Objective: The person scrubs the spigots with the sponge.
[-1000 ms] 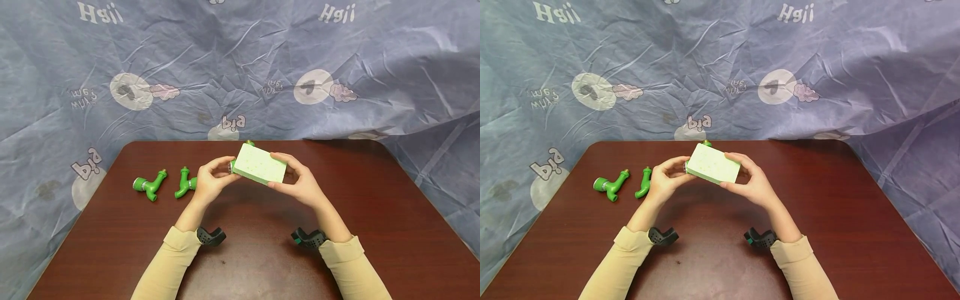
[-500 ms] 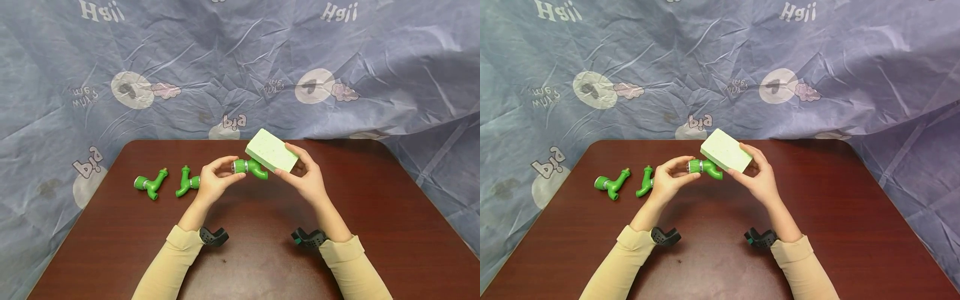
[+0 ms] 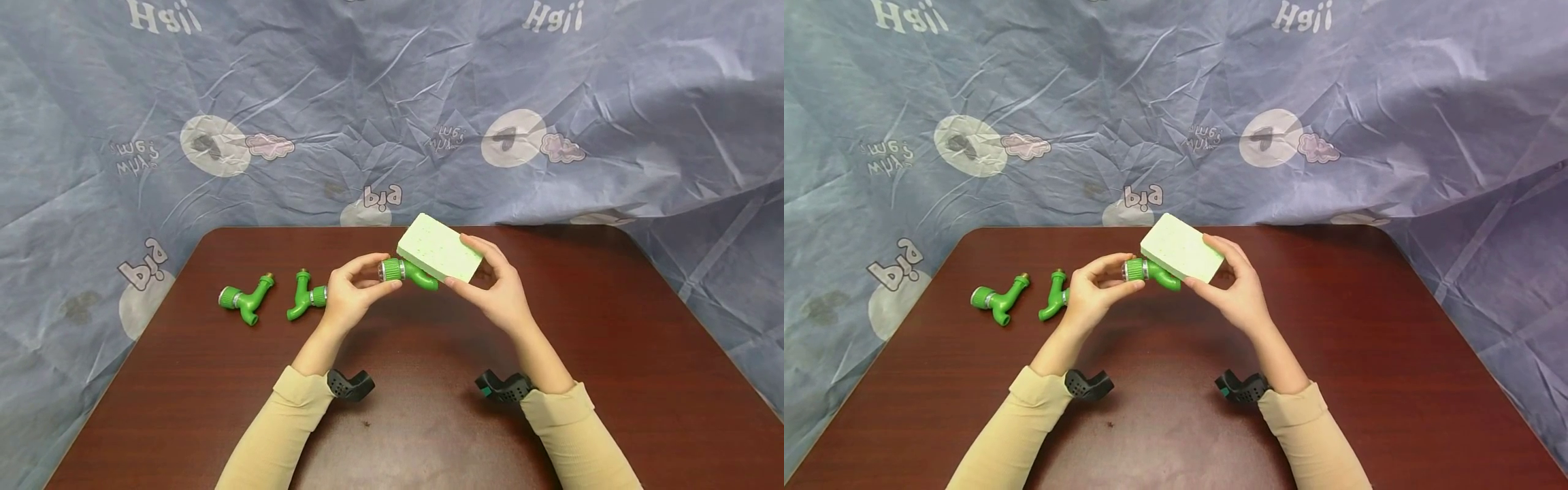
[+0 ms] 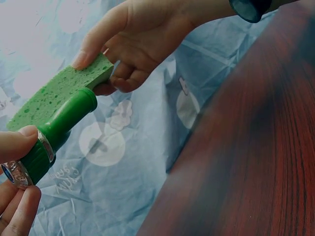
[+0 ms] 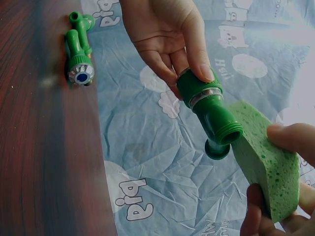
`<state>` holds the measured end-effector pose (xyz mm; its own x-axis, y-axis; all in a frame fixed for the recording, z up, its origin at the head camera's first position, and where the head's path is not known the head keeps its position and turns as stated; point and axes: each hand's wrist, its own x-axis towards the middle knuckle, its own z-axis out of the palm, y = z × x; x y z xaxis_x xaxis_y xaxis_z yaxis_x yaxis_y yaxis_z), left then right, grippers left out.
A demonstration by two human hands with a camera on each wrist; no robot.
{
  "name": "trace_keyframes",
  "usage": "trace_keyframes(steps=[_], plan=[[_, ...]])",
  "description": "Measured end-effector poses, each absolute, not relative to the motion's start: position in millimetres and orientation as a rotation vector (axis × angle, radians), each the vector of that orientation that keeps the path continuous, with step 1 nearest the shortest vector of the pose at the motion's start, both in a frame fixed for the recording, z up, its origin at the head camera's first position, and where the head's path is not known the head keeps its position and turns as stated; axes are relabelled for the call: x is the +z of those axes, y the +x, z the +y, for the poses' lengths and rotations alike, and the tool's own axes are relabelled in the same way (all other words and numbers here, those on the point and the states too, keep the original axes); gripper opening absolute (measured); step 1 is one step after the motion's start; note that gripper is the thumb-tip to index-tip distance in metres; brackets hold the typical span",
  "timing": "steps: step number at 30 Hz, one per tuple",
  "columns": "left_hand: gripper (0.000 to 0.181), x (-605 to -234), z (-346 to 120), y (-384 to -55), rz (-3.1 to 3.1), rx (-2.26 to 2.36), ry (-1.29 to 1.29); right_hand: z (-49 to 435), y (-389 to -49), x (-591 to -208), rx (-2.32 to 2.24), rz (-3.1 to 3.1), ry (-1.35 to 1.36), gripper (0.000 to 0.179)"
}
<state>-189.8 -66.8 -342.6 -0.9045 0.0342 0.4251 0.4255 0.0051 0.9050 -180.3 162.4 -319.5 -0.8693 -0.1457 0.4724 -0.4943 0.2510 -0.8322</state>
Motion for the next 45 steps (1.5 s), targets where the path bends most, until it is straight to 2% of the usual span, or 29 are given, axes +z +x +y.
trace_keyframes(steps=[3, 10, 19, 27, 36, 45], plan=[[0.042, -342.0, -67.4, -189.8, -2.008, -1.965, -0.469, 161.6, -178.5, -318.0, 1.650, -2.214, 0.588, 0.061], [0.043, -341.3, -68.5, -189.9, -2.006, -1.947, -0.484, 160.0, -175.9, -319.1, 1.691, -2.200, 0.791, 0.064], [0.043, -340.8, -69.4, -189.7, -1.986, -1.972, -0.492, 159.6, -175.8, -318.3, 1.700, -2.170, 0.622, 0.063], [0.042, -339.9, -69.0, -188.6, -2.005, -1.964, -0.485, 157.0, -175.7, -321.8, 1.649, -2.194, 0.822, 0.065], [0.042, -339.8, -69.9, -188.9, -1.984, -1.972, -0.492, 157.7, -178.1, -321.6, 1.683, -2.171, 0.558, 0.062], [0.043, -338.0, -73.6, -189.8, -1.946, -1.964, -0.456, 164.5, -181.9, -318.9, 1.762, -2.156, 0.440, 0.060]])
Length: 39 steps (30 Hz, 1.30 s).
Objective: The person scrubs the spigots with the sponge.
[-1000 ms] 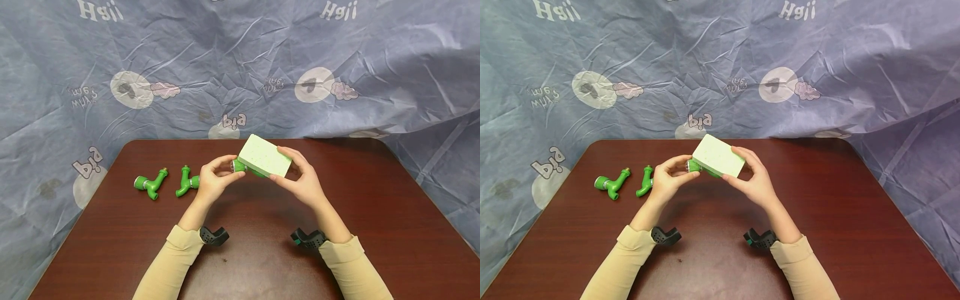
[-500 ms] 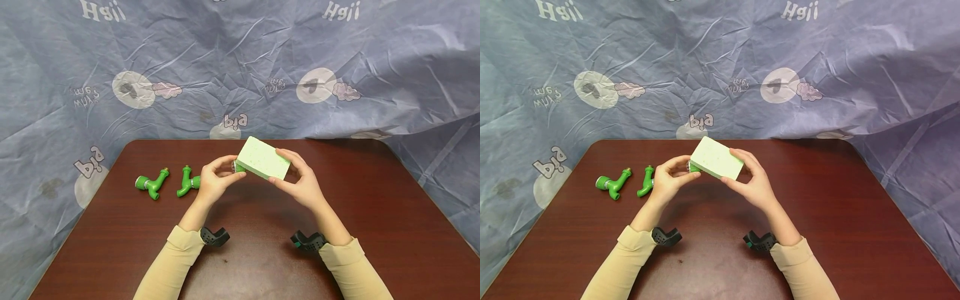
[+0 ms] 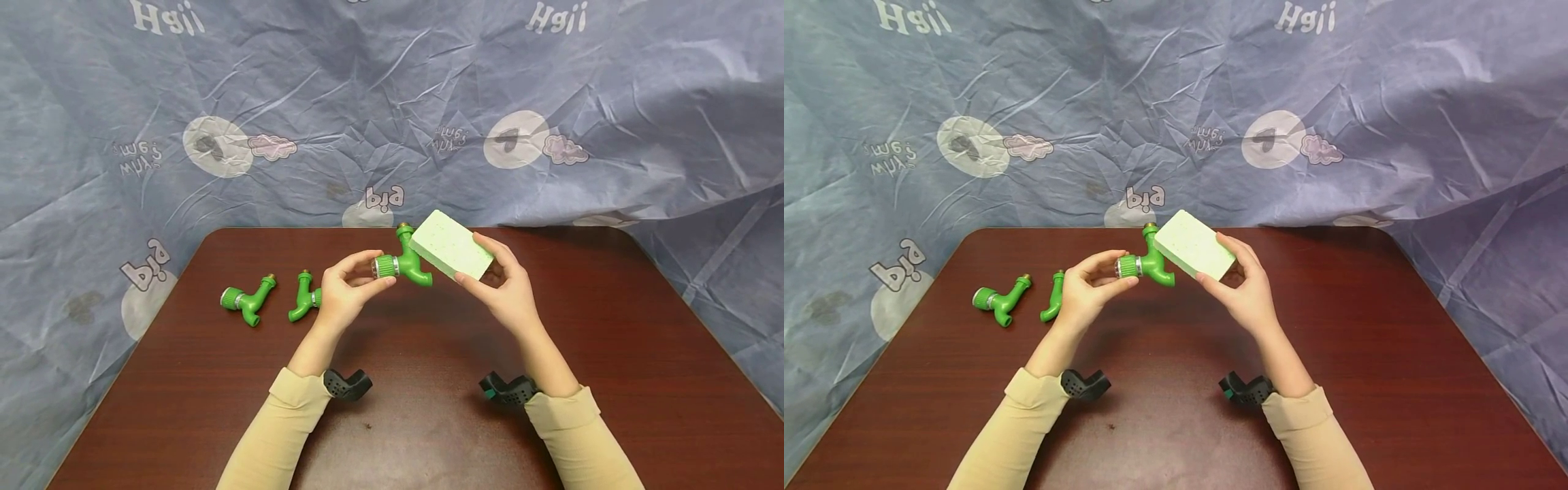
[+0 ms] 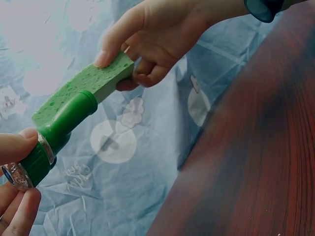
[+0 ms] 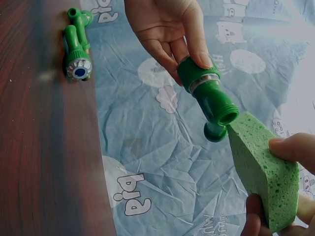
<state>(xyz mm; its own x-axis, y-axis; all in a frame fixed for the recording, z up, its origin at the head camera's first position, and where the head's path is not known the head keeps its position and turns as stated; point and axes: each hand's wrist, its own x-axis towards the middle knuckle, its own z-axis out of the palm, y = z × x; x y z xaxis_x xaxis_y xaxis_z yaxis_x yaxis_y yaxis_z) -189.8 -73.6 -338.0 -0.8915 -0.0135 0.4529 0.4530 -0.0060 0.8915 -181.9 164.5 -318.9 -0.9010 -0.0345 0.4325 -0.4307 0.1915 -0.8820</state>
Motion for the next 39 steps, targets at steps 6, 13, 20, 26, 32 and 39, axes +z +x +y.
trace_keyframes(steps=[6, 13, 20, 26, 32, 39], plan=[[0.042, -338.7, -72.2, -189.7, -1.965, -1.966, -0.453, 164.2, -180.3, -318.7, 1.781, -2.109, 0.560, 0.061], [0.042, -341.9, -61.7, -185.9, -2.028, -1.985, -0.514, 161.9, -179.9, -321.4, 1.647, -2.155, 0.534, 0.064], [0.041, -343.8, -60.6, -185.8, -2.013, -1.984, -0.512, 169.9, -188.7, -327.3, 1.678, -2.077, 0.296, 0.063], [0.042, -341.7, -67.9, -189.1, -1.928, -1.962, -0.485, 170.1, -186.3, -322.9, 1.670, -2.187, 0.364, 0.060], [0.042, -339.3, -75.6, -192.0, -1.890, -1.941, -0.444, 173.1, -184.8, -321.1, 1.688, -2.236, 0.478, 0.059], [0.043, -338.2, -77.6, -192.3, -1.879, -1.963, -0.423, 177.9, -185.7, -320.4, 1.712, -2.234, 0.530, 0.059]])
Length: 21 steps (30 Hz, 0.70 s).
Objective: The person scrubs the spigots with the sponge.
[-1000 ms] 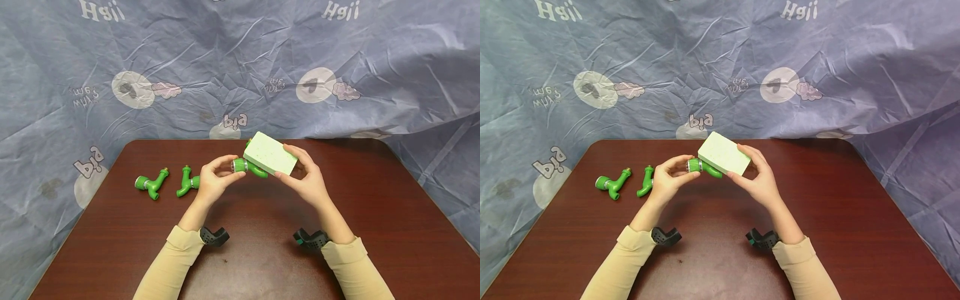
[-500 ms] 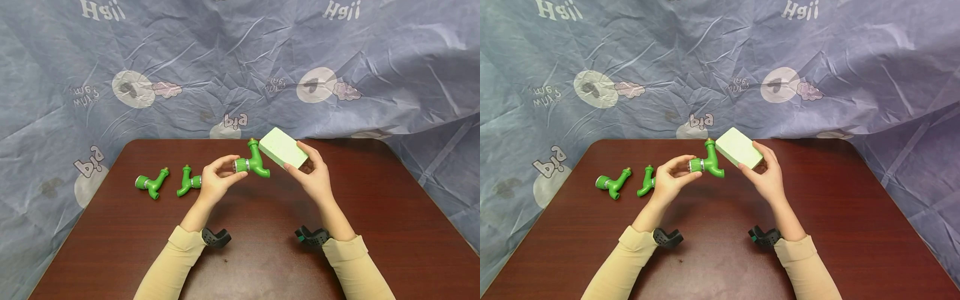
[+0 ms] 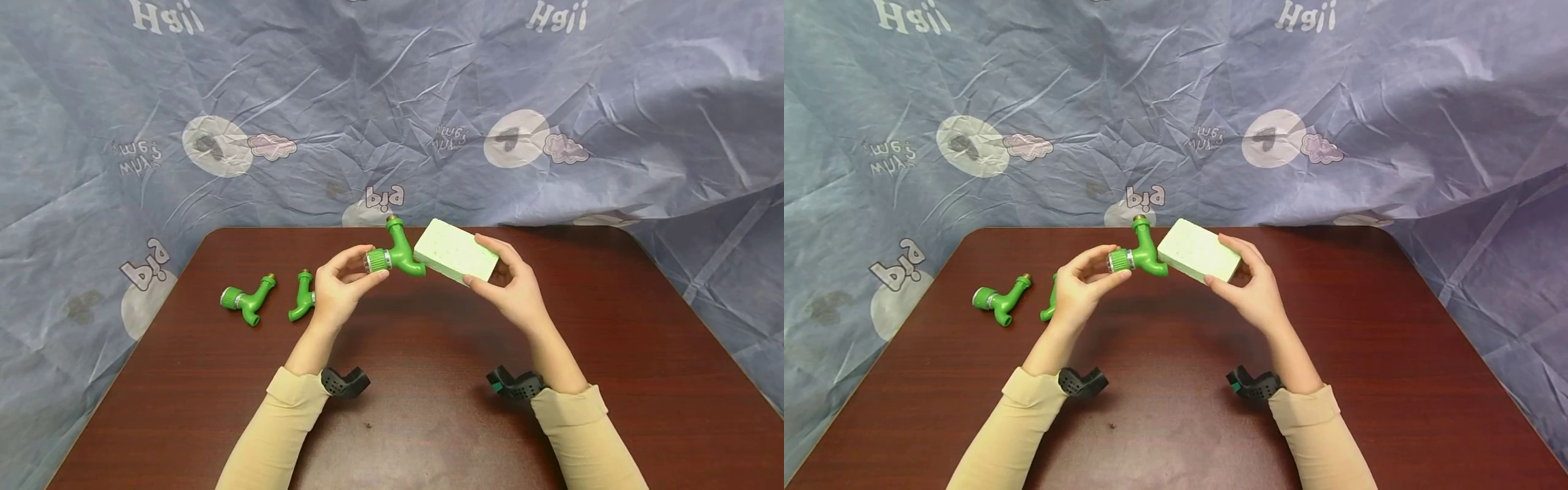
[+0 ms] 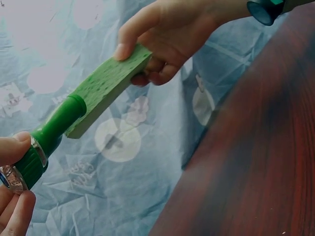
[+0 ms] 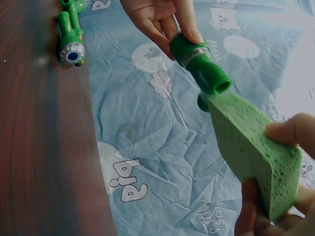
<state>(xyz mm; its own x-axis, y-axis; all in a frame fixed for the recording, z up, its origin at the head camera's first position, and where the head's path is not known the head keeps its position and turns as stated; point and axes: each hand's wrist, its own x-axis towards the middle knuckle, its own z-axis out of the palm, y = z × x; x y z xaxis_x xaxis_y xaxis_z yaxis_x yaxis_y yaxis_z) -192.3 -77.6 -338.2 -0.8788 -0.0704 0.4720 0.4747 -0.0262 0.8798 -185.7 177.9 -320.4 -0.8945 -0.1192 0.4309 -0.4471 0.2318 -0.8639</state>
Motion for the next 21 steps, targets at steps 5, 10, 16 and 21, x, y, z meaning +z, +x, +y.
trace_keyframes(steps=[5, 10, 16, 21], plan=[[0.043, -339.5, -75.0, -191.6, -1.900, -1.979, -0.434, 179.6, -190.5, -327.7, 1.757, -2.197, 0.512, 0.061], [0.043, -339.7, -76.0, -192.5, -1.873, -1.962, -0.417, 187.9, -199.9, -340.3, 1.776, -2.198, 0.564, 0.064], [0.043, -338.2, -76.3, -191.6, -1.877, -1.969, -0.411, 190.8, -201.8, -343.2, 1.829, -2.145, 0.613, 0.062], [0.041, -337.9, -76.5, -191.4, -1.876, -1.968, -0.418, 190.7, -201.4, -343.3, 1.879, -2.111, 0.605, 0.061]])
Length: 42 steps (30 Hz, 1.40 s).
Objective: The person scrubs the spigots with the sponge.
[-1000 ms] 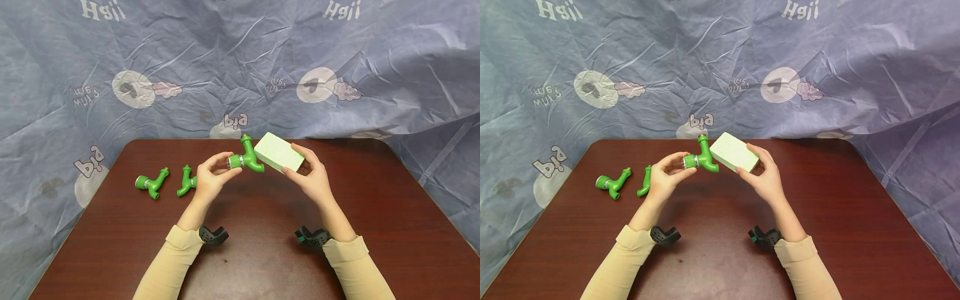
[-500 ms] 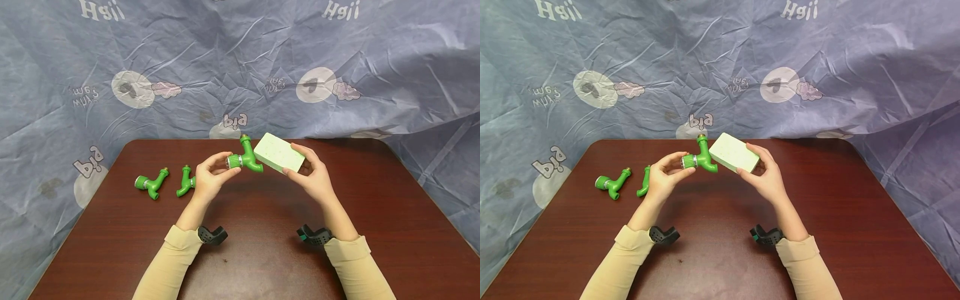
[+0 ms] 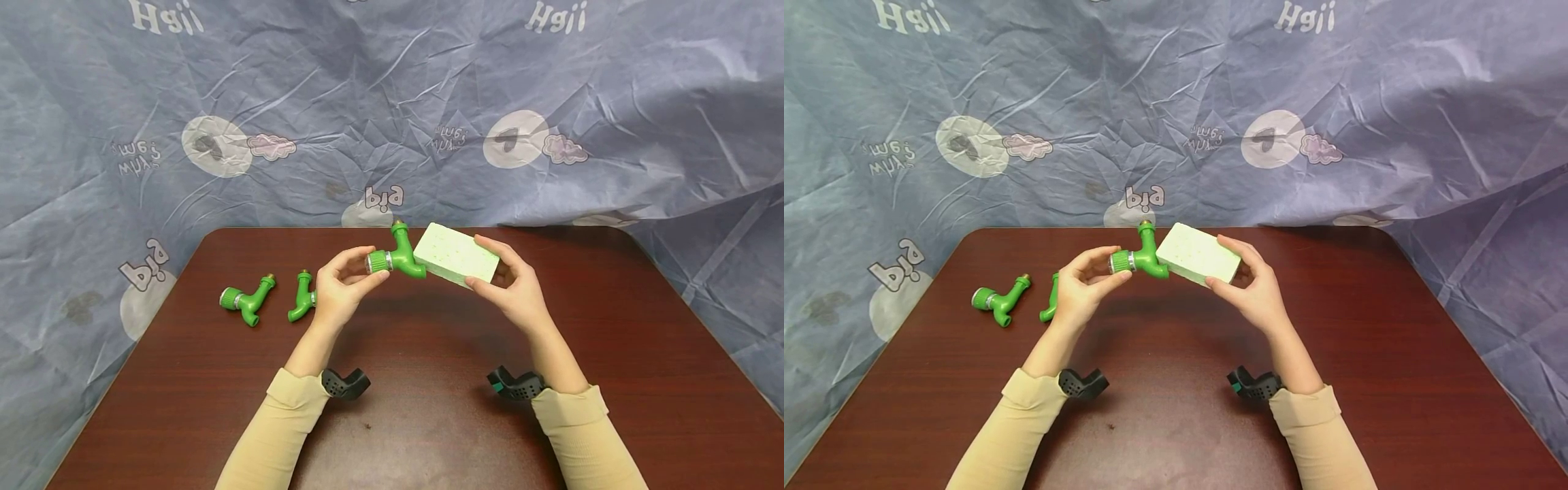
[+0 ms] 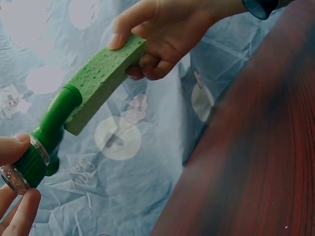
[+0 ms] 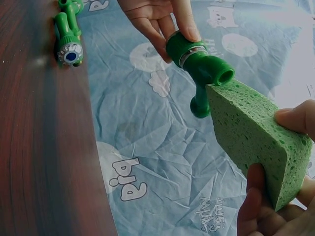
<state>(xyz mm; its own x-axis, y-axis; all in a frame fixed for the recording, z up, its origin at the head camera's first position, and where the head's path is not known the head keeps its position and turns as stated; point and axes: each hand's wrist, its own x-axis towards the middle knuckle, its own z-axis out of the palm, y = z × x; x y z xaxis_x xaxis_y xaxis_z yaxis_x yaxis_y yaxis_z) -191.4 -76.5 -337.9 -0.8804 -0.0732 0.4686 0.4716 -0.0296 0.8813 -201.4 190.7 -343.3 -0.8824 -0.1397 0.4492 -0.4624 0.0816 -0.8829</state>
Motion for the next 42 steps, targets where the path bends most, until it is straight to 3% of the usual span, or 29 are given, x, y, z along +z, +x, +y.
trace_keyframes(steps=[9, 19, 33, 42], plan=[[0.043, -359.3, -77.8, -206.0, -1.798, -2.121, -0.420, 187.2, -200.3, -344.3, 1.803, -2.170, 0.597, 0.061], [0.051, -359.4, -79.9, -205.4, -1.829, -2.224, -0.422, 187.5, -199.8, -343.7, 1.858, -2.113, 0.558, 0.061], [0.044, -359.1, -76.3, -205.9, -1.807, -2.101, -0.323, 183.5, -196.7, -338.8, 2.097, -1.804, 0.479, 0.064], [0.040, -347.4, -74.5, -197.2, -1.818, -2.116, -0.300, 181.9, -196.3, -337.5, 2.081, -1.807, 0.604, 0.063]])
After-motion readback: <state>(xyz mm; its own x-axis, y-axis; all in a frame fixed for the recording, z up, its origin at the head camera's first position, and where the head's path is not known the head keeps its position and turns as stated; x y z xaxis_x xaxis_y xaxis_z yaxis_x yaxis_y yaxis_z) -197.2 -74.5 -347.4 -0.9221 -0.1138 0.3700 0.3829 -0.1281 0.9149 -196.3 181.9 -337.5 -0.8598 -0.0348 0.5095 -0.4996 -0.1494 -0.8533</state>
